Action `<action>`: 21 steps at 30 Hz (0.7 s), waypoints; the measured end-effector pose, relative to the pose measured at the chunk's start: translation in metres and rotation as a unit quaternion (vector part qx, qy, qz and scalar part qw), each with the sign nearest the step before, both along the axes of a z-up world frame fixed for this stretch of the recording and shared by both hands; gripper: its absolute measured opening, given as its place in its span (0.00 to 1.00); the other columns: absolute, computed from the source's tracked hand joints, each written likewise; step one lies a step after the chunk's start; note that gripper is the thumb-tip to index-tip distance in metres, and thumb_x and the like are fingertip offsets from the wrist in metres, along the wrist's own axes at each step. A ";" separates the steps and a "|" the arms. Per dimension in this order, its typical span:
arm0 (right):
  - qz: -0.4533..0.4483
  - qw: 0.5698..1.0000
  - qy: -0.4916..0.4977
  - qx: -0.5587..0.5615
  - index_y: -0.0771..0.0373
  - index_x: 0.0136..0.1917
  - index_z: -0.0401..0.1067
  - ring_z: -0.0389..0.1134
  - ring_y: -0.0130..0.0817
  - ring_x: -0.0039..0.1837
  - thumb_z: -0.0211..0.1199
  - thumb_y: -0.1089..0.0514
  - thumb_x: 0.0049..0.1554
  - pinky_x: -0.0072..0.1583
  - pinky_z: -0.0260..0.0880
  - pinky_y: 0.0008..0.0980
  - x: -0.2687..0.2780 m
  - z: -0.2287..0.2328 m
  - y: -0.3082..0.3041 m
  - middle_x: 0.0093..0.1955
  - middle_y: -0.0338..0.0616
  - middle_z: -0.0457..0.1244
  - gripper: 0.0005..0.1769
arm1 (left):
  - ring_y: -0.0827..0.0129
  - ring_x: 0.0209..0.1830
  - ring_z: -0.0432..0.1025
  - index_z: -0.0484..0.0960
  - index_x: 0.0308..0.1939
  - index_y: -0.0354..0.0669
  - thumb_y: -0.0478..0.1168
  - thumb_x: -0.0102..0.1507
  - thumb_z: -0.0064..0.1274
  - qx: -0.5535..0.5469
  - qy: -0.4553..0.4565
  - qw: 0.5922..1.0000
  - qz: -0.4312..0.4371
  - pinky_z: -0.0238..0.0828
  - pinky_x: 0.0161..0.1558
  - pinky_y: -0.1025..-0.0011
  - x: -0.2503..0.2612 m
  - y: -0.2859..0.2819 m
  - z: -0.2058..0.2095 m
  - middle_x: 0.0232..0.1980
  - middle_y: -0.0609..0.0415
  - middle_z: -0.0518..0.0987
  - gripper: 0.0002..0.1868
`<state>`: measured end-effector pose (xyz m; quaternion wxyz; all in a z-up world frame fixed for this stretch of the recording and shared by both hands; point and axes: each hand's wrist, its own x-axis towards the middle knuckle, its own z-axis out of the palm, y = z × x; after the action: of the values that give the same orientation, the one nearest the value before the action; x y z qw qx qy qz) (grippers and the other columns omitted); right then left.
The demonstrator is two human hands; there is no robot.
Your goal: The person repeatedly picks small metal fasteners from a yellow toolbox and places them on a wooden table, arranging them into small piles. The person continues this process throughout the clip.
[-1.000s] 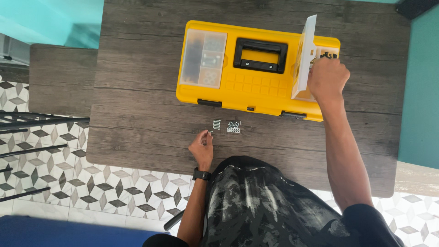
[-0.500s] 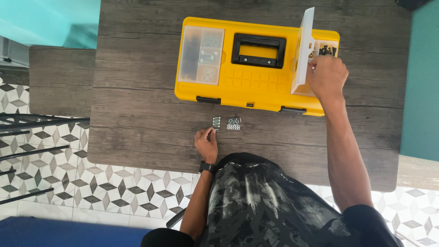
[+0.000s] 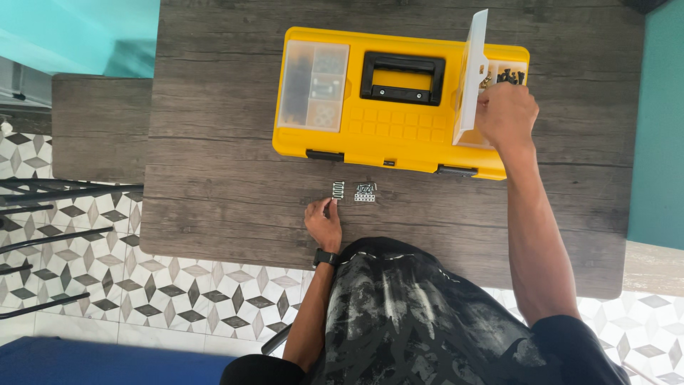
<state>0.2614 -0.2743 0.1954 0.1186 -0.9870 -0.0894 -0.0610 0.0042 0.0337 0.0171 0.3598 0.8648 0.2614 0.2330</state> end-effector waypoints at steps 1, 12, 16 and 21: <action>0.010 1.000 -0.002 0.023 0.59 0.45 0.84 0.72 0.52 0.40 0.69 0.59 0.54 0.46 0.74 0.45 -0.001 0.000 -0.001 0.38 0.52 0.70 0.07 | 0.57 0.40 0.74 0.87 0.39 0.41 0.41 0.61 0.64 0.003 -0.002 1.000 -0.001 0.70 0.43 0.61 0.000 0.000 0.000 0.40 0.52 0.82 0.07; 0.032 0.964 -0.024 0.262 0.68 0.48 0.81 0.72 0.29 0.40 0.68 0.64 0.62 0.47 0.72 0.27 -0.019 0.013 -0.007 0.39 0.46 0.71 0.05 | 0.57 0.39 0.74 0.87 0.40 0.41 0.41 0.61 0.65 -0.004 0.017 1.000 0.003 0.71 0.39 0.61 0.001 0.000 0.005 0.40 0.51 0.82 0.08; 0.031 0.949 -0.029 0.314 0.68 0.51 0.81 0.69 0.28 0.41 0.69 0.65 0.65 0.45 0.69 0.26 -0.029 0.022 -0.011 0.42 0.44 0.70 0.03 | 0.58 0.39 0.74 0.87 0.39 0.42 0.42 0.61 0.65 -0.007 0.024 1.000 0.008 0.71 0.38 0.62 0.002 -0.002 0.004 0.41 0.51 0.82 0.08; -0.034 0.879 -0.002 0.476 0.72 0.51 0.78 0.72 0.29 0.45 0.67 0.68 0.64 0.45 0.76 0.25 -0.039 0.033 -0.010 0.54 0.52 0.67 0.03 | 0.59 0.39 0.74 0.87 0.40 0.42 0.41 0.61 0.65 0.007 0.020 1.000 0.002 0.71 0.39 0.62 0.001 -0.002 0.005 0.41 0.52 0.82 0.08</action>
<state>0.2225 -0.2848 0.2281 0.5714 -0.8141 -0.0161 -0.1022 0.0056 0.0321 0.0219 0.3482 0.8712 0.2687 0.2180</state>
